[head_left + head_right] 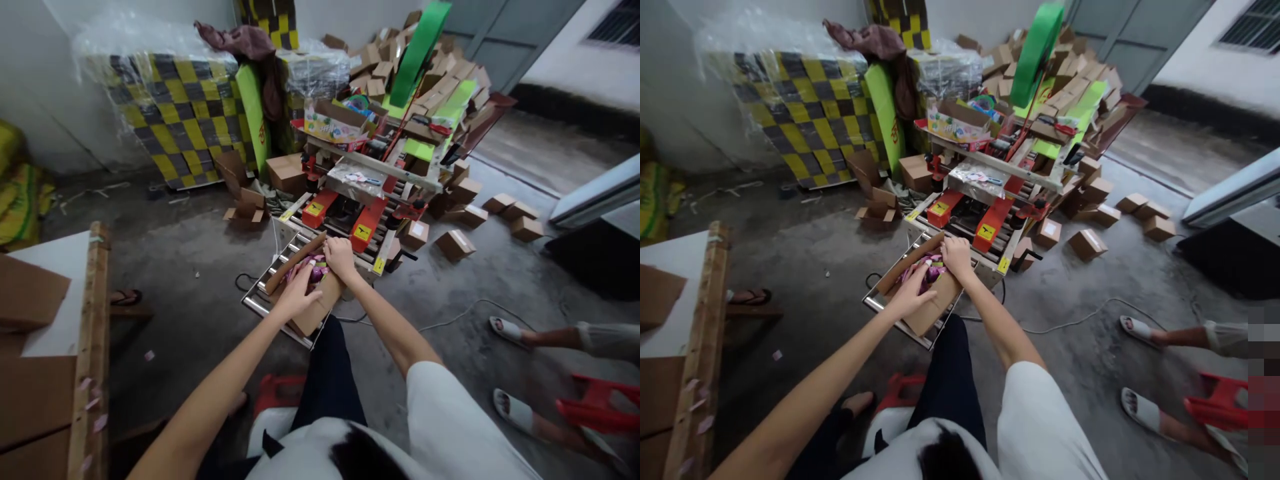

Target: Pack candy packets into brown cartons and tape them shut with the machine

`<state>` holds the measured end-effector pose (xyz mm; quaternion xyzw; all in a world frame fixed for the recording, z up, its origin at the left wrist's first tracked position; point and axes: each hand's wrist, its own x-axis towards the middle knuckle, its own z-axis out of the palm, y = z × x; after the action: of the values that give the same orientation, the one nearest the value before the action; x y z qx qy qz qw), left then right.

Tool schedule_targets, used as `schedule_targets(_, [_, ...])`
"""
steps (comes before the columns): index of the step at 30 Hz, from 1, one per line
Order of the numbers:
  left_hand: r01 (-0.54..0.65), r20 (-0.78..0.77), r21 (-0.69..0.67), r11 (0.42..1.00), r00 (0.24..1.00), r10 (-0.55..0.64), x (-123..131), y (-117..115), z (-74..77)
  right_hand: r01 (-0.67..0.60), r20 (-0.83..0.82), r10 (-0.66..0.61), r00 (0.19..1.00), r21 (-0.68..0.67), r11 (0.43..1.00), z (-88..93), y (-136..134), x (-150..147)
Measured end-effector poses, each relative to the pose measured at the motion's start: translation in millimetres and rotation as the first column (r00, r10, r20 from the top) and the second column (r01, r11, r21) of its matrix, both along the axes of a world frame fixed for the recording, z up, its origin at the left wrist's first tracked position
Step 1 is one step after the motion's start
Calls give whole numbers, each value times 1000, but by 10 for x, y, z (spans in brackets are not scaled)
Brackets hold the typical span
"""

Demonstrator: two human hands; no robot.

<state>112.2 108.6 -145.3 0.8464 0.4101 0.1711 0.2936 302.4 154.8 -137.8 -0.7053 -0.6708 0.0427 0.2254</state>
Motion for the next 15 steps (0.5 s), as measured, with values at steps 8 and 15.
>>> schedule_targets(8, [-462, 248, 67, 884, 866, 434, 463, -684, 45, 214, -384, -270, 883, -183, 960, -227, -715, -342])
schedule_targets(15, [-538, 535, 21, 843, 718, 445, -407, 32, 534, 240, -152, -338, 929, -448, 861, 53, -756, -586])
